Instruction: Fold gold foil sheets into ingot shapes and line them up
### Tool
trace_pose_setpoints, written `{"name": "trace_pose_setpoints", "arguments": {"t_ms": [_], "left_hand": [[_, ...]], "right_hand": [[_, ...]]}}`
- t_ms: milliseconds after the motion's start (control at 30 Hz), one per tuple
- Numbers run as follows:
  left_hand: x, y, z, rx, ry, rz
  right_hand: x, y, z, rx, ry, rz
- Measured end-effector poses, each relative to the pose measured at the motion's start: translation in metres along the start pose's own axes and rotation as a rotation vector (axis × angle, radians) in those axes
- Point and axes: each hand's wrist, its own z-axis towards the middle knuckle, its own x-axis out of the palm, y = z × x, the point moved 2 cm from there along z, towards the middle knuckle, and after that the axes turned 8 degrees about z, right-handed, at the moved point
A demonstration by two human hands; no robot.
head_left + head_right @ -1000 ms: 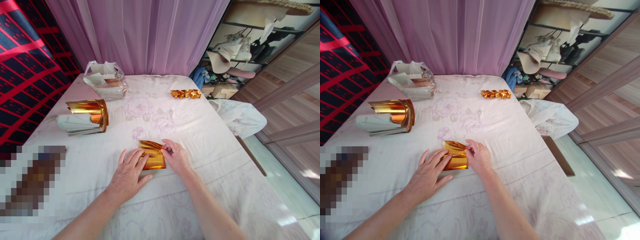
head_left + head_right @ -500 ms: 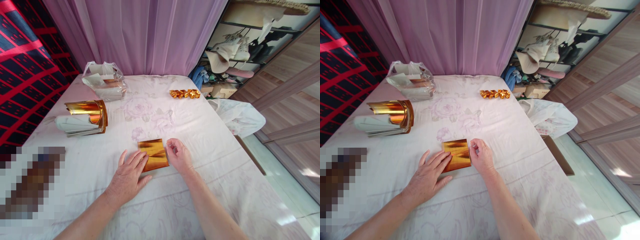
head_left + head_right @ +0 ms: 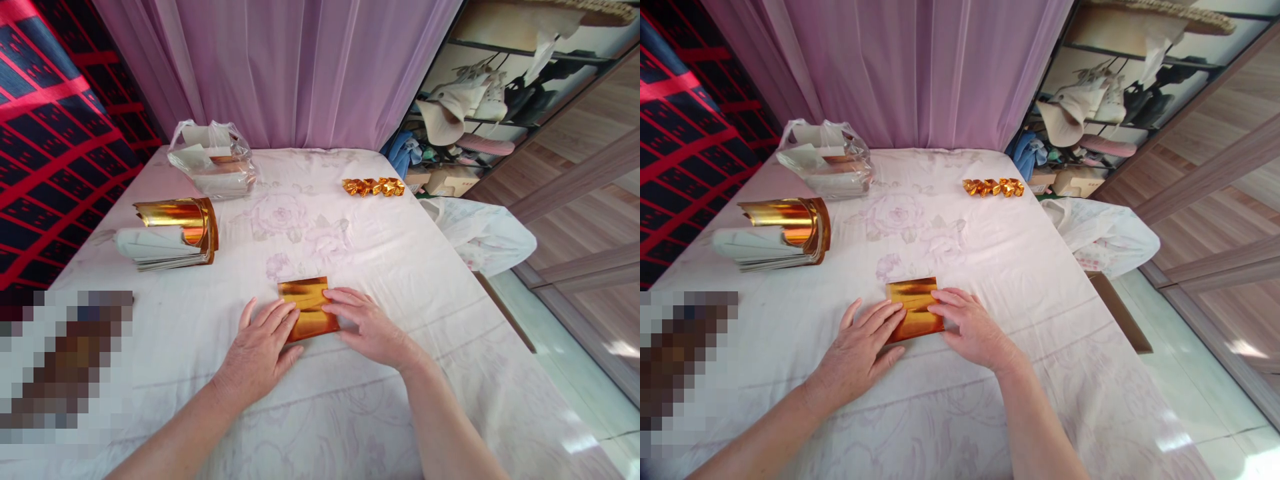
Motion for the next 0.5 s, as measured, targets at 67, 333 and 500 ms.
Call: {"name": "trace_pose_setpoints", "arguments": {"t_ms": [67,333,500], "left_hand": [[0.0005,0.0009,-0.0002,0.004,0.010,0.005],[0.0017,0.0041,0.0002,0.015,0.009,-0.003],[0.0024,0.0062,0.0003,-0.006,0.011,-0.034]], "right_hand": [[0.0005,-0.0008,0.0000,-0.006,-0.005,-0.025],[0.0012,-0.0047,0.0049,-0.074,-0.087,-0.019],[0.0078,-0.0068,0.0077,-0.059,-0.188,-0.037]]}}
